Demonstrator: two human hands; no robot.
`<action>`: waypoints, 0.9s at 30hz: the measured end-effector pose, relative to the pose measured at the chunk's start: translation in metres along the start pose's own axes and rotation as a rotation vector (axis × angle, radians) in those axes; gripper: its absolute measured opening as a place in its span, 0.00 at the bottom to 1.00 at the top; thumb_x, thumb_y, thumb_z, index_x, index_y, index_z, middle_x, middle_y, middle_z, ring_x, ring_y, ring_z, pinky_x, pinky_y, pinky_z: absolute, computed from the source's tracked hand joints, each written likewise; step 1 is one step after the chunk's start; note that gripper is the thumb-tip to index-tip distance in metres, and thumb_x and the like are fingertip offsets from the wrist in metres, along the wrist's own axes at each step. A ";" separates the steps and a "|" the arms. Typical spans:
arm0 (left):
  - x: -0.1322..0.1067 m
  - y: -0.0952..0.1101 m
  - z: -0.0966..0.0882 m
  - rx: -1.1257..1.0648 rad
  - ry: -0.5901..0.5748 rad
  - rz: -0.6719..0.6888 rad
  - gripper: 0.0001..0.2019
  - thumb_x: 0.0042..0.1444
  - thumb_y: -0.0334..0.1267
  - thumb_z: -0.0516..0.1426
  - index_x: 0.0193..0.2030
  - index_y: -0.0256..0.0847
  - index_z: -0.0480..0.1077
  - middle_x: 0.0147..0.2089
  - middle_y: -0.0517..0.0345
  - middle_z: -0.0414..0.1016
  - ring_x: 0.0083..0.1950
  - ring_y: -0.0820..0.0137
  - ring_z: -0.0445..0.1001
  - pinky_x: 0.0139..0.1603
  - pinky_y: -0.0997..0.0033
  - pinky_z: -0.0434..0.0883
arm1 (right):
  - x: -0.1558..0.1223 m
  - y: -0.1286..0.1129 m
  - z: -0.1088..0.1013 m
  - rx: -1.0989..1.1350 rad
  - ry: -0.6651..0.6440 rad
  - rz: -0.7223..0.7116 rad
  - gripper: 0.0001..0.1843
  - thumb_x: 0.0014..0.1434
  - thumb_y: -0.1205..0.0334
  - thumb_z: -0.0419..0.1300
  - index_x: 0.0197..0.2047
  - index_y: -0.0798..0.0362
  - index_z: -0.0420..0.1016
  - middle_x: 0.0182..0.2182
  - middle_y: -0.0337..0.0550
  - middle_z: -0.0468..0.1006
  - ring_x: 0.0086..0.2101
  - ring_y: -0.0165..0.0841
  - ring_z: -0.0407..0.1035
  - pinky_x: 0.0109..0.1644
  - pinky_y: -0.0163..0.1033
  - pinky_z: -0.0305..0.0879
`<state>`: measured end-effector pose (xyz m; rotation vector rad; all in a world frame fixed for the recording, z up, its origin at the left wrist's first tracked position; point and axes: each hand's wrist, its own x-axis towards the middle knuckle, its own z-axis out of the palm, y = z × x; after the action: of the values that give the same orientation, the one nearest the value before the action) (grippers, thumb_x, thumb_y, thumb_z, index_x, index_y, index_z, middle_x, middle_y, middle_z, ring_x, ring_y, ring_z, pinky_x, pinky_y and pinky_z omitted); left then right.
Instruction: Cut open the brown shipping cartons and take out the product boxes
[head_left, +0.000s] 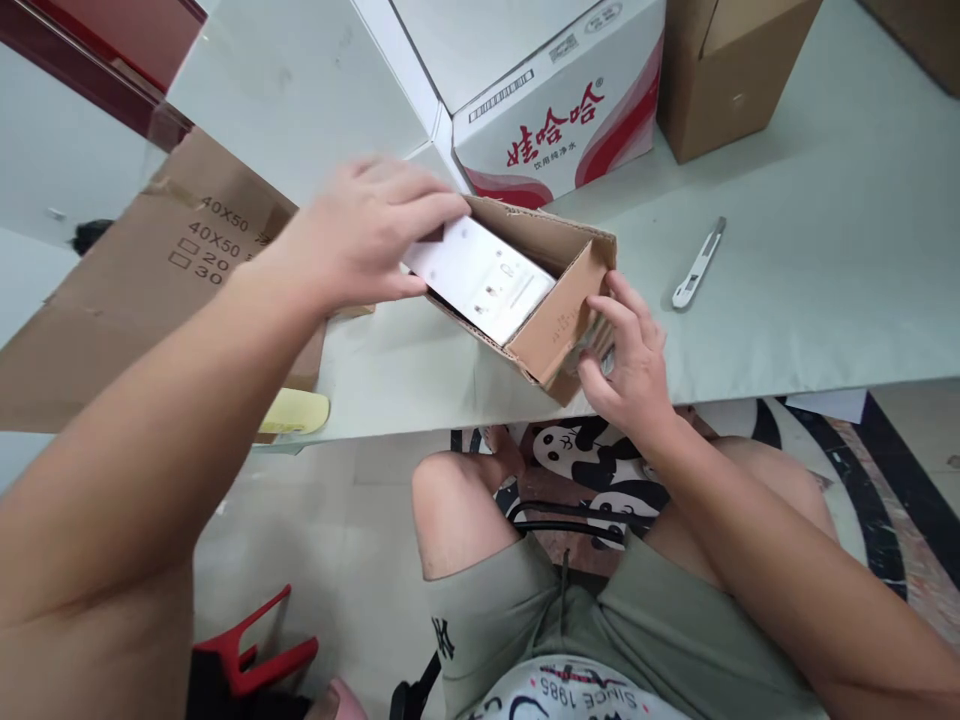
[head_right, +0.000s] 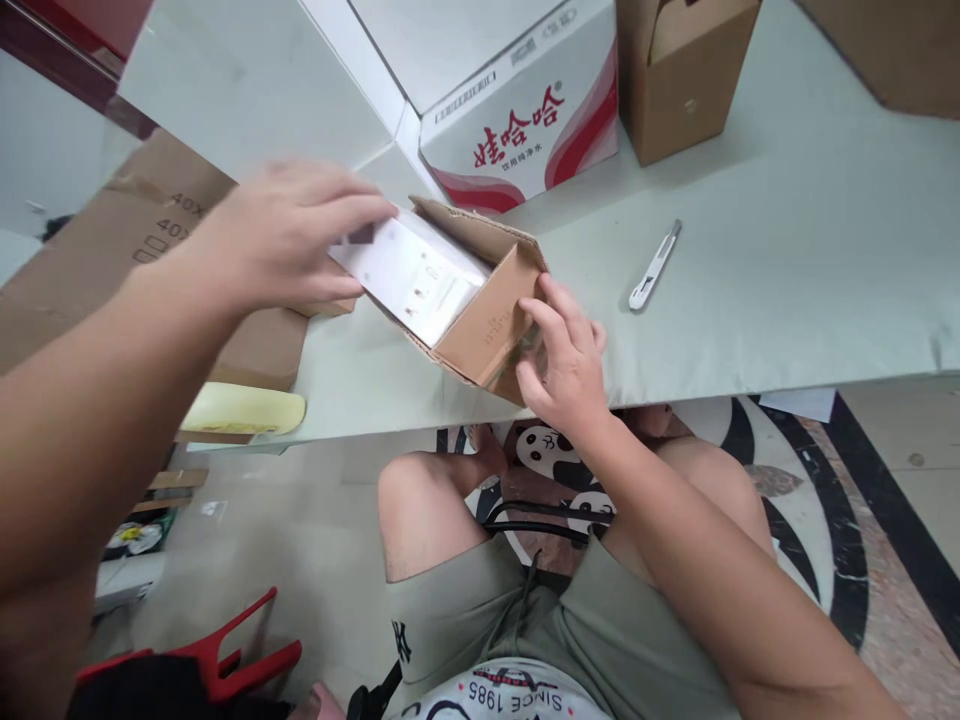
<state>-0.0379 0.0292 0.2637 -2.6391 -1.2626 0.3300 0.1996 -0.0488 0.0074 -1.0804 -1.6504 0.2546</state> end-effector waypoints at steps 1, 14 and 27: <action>-0.006 -0.003 -0.008 0.003 0.032 -0.025 0.36 0.49 0.38 0.66 0.68 0.46 0.70 0.69 0.51 0.74 0.70 0.47 0.71 0.75 0.41 0.63 | 0.000 0.001 0.000 0.007 -0.010 0.011 0.38 0.57 0.67 0.56 0.70 0.41 0.60 0.74 0.51 0.63 0.73 0.52 0.60 0.70 0.65 0.62; -0.055 -0.024 0.006 -0.869 0.854 -0.089 0.32 0.50 0.68 0.67 0.52 0.47 0.71 0.54 0.62 0.81 0.69 0.57 0.74 0.70 0.53 0.76 | -0.003 0.011 0.001 -0.086 -0.098 0.096 0.39 0.57 0.64 0.55 0.72 0.42 0.66 0.77 0.48 0.59 0.75 0.52 0.56 0.74 0.68 0.58; -0.073 0.046 0.086 -0.969 0.641 -0.429 0.40 0.70 0.70 0.34 0.66 0.45 0.69 0.52 0.48 0.86 0.61 0.55 0.81 0.53 0.48 0.81 | 0.058 -0.021 -0.007 0.189 -0.213 0.188 0.35 0.68 0.48 0.49 0.75 0.49 0.58 0.76 0.56 0.61 0.76 0.48 0.55 0.77 0.69 0.54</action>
<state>-0.0731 -0.0498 0.1773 -2.5494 -1.9432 -1.3849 0.1955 -0.0196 0.0616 -1.0932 -1.6736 0.6547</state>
